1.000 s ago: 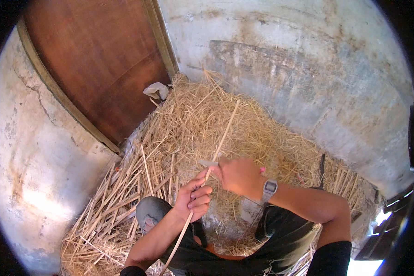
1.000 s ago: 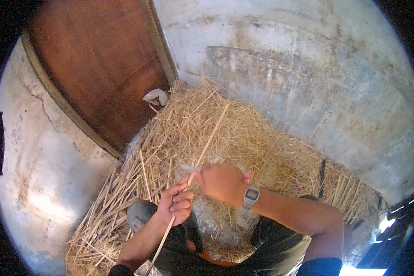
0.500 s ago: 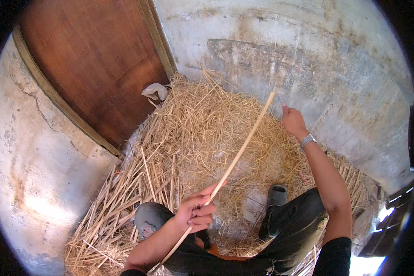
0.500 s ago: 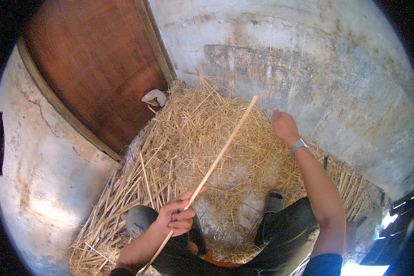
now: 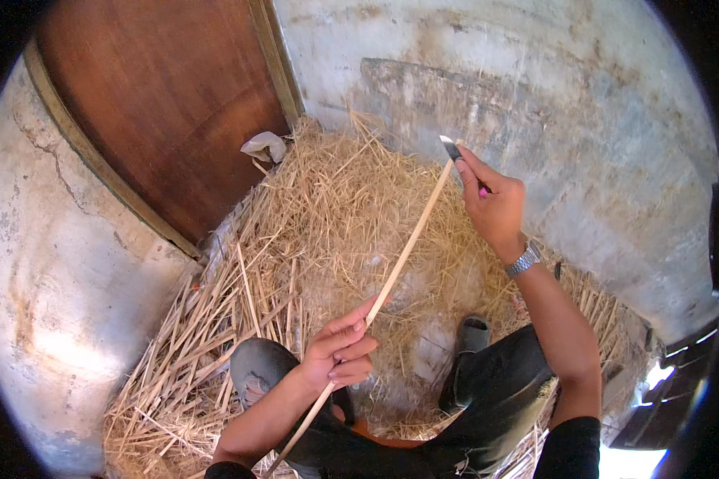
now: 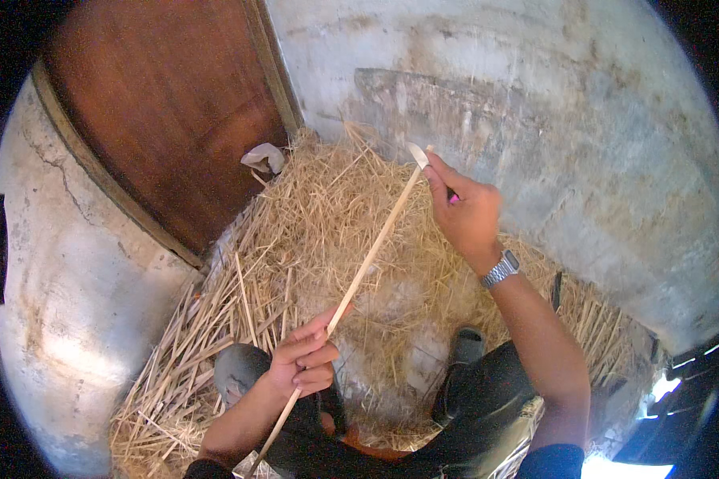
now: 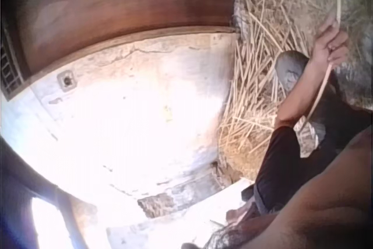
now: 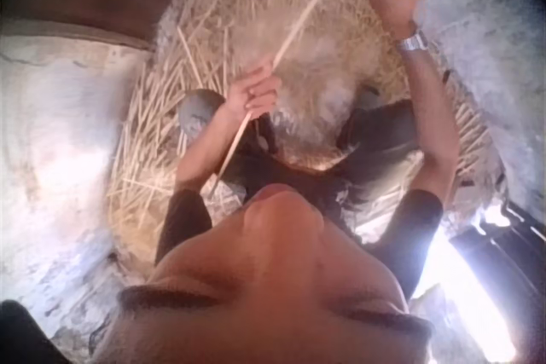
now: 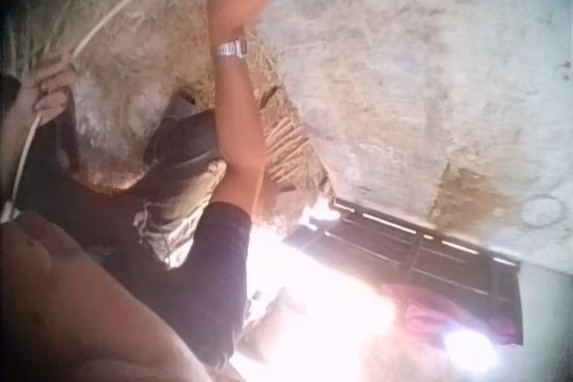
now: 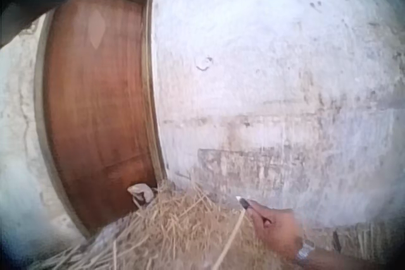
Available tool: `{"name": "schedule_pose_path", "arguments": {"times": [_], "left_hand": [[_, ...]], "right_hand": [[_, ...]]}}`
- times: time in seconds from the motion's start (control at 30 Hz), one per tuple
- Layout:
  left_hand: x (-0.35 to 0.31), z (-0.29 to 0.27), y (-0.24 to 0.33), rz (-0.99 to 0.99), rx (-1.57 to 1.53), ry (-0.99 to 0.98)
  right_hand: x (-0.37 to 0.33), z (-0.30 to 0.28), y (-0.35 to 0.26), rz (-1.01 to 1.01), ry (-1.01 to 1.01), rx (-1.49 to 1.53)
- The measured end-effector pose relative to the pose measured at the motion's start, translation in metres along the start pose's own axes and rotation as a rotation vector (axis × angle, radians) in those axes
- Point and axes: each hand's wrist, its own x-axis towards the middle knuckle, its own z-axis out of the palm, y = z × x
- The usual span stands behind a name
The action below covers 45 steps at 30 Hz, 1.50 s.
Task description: The person is shaving a long wooden stick using a small knife while sitting on a pile of straw. They repeatedly scrape the knife along the stick's surface to remove outer layers, turning the stick as they work.
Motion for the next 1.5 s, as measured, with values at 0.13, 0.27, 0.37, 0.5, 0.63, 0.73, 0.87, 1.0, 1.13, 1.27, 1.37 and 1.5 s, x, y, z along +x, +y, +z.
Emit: {"name": "schedule_pose_path", "arguments": {"times": [0.13, 0.27, 0.37, 0.5, 0.63, 0.73, 0.87, 1.0, 1.13, 1.27, 1.37, 1.5], "left_hand": [[-0.004, 0.0, 0.002, 0.014, 0.023, 0.011], [0.0, -0.001, 0.005, 0.027, 0.008, 0.031], [-0.001, -0.008, 0.006, 0.061, -0.015, 0.046], [0.005, -0.001, 0.007, 0.107, 0.013, 0.118], [0.003, -0.007, 0.012, 0.144, -0.05, 0.132], [0.009, -0.003, 0.018, 0.154, -0.121, -0.031], [0.008, -0.009, 0.015, 0.022, -0.232, -0.118], [0.011, -0.008, 0.009, -0.061, -0.369, -0.197], [0.012, -0.003, 0.012, 0.015, -0.523, -0.216], [0.008, -0.014, 0.016, 0.043, -0.549, -0.165], [0.007, -0.016, 0.014, 0.022, -0.533, -0.173], [0.006, -0.02, 0.016, 0.02, -0.514, -0.147]], "right_hand": [[-0.013, 0.007, -0.009, -0.194, -0.039, 0.044], [-0.044, 0.018, -0.037, -0.262, -0.276, 0.085], [-0.057, 0.023, -0.054, -0.323, -0.308, 0.177], [-0.078, 0.024, -0.074, -0.498, -0.457, 0.145], [-0.1, 0.034, -0.106, -0.432, -0.356, 0.475], [-0.074, 0.025, -0.1, -0.5, -0.459, 0.291], [-0.025, 0.033, -0.055, -0.261, -0.085, 0.125], [0.001, 0.023, -0.032, -0.301, -0.006, 0.038], [-0.029, 0.028, -0.044, -0.395, -0.213, 0.094], [-0.062, 0.026, -0.071, -0.353, -0.462, 0.181], [-0.07, 0.026, -0.063, -0.428, -0.477, 0.151], [-0.083, 0.018, -0.083, -0.33, -0.553, 0.316]]}}
